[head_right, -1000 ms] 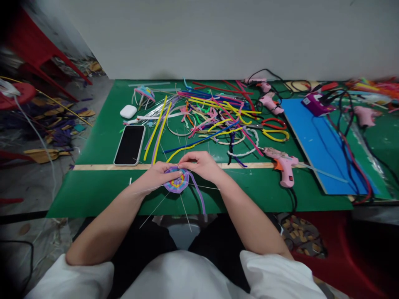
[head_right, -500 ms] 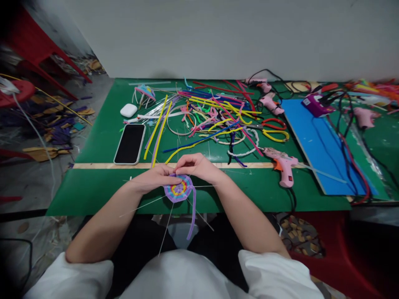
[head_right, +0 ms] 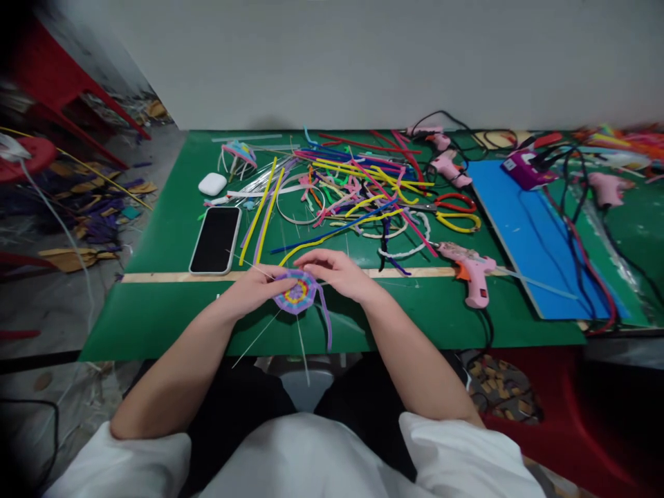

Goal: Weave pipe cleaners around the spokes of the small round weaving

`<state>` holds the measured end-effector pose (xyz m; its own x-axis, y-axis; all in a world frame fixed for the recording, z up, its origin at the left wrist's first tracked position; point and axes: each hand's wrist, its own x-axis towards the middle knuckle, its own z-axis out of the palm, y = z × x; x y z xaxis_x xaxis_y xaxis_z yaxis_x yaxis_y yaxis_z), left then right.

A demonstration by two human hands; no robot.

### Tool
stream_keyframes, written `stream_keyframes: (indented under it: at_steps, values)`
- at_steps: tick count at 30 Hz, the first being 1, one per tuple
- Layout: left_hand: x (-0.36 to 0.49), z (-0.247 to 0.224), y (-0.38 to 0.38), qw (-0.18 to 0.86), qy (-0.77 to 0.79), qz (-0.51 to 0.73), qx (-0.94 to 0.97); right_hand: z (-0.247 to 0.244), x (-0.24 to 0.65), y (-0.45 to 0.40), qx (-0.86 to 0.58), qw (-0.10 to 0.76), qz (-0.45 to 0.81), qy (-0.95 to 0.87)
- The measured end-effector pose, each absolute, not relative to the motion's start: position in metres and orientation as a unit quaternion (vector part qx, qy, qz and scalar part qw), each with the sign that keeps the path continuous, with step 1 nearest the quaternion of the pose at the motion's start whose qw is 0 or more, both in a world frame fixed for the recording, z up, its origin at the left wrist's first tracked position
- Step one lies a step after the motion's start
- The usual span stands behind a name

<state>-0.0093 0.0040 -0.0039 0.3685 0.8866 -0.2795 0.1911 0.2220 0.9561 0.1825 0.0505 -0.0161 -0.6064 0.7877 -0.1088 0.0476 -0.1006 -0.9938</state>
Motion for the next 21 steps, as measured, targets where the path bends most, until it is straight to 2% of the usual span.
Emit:
stream_keyframes:
  at_steps: [4,7,12,17,21]
  values:
    - [-0.009,-0.006,0.007,0.516,0.551,0.408,0.514,-0.017,0.197,0.052,-0.374,0.340,0.622,-0.597]
    - [-0.005,-0.007,0.009,0.506,0.546,0.473,0.470,-0.014,0.201,0.050,-0.400,0.368,0.561,-0.624]
    - [0.004,-0.008,0.007,0.513,0.553,0.459,0.469,-0.011,0.187,0.040,-0.393,0.356,0.539,-0.655]
    - [0.012,-0.007,0.003,0.498,0.569,0.447,0.479,-0.014,0.167,0.032,-0.446,0.435,0.344,-0.703]
    - [0.015,-0.009,0.002,0.489,0.571,0.473,0.461,-0.017,0.161,0.029,-0.445,0.458,0.322,-0.699]
